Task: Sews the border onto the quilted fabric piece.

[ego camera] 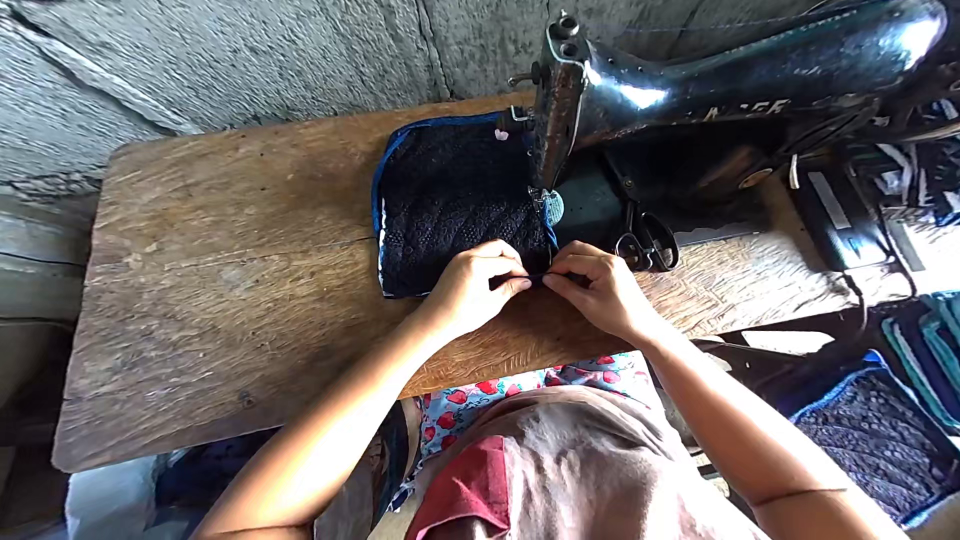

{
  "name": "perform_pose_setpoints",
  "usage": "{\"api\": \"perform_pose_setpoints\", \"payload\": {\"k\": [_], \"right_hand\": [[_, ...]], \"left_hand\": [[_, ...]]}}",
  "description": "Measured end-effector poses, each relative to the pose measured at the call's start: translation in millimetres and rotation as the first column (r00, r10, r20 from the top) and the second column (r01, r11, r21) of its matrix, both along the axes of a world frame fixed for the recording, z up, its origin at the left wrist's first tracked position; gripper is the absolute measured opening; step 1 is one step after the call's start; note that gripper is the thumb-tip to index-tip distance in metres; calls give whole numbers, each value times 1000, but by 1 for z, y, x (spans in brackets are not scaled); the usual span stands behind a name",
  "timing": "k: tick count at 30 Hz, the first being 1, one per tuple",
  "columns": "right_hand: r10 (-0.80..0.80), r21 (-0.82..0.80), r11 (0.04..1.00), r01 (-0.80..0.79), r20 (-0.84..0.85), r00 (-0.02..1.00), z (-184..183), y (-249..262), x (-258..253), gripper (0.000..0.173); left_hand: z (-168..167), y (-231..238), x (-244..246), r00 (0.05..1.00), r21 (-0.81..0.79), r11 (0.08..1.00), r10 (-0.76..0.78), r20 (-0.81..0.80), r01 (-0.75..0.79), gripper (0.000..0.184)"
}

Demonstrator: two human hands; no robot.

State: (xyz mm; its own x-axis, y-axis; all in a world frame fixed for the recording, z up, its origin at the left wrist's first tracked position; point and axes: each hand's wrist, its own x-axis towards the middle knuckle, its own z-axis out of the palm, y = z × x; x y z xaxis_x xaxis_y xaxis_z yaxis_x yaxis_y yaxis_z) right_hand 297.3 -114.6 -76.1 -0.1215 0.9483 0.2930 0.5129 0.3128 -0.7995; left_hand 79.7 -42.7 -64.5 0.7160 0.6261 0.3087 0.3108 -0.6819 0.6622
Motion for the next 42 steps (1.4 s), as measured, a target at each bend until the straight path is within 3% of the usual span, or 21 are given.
{"api": "perform_pose_setpoints", "payload": {"k": [7,10,13,22,29,34,42], "right_hand": [[-56,-121,991,65,75,996,13,9,-1,19],[-59,-239,968,80,91,994,21,19,2,19],[-55,-320,944,83,97,994,25,25,4,18],[6,-259,966,6,47,999,17,20,11,16],[9,-227,974,-7,6,1000,15,18,11,8],[153,-50,986,-156,-56,987,5,14,20,27],[173,-16,985,-172,60,983,5,11,17,6]], "left_hand": [[9,-2,8,992,-54,991,116,-51,-119,10],[10,2,8,994,-104,990,86,-72,-93,13],[6,2,6,999,-43,998,35,-14,-35,7],[-3,-12,10,992,-4,993,114,47,-114,20],[-6,-14,11,993,9,993,113,45,-114,9],[-7,-14,11,991,8,992,127,39,-127,10],[-11,-15,10,995,56,994,96,35,-98,8]]}}
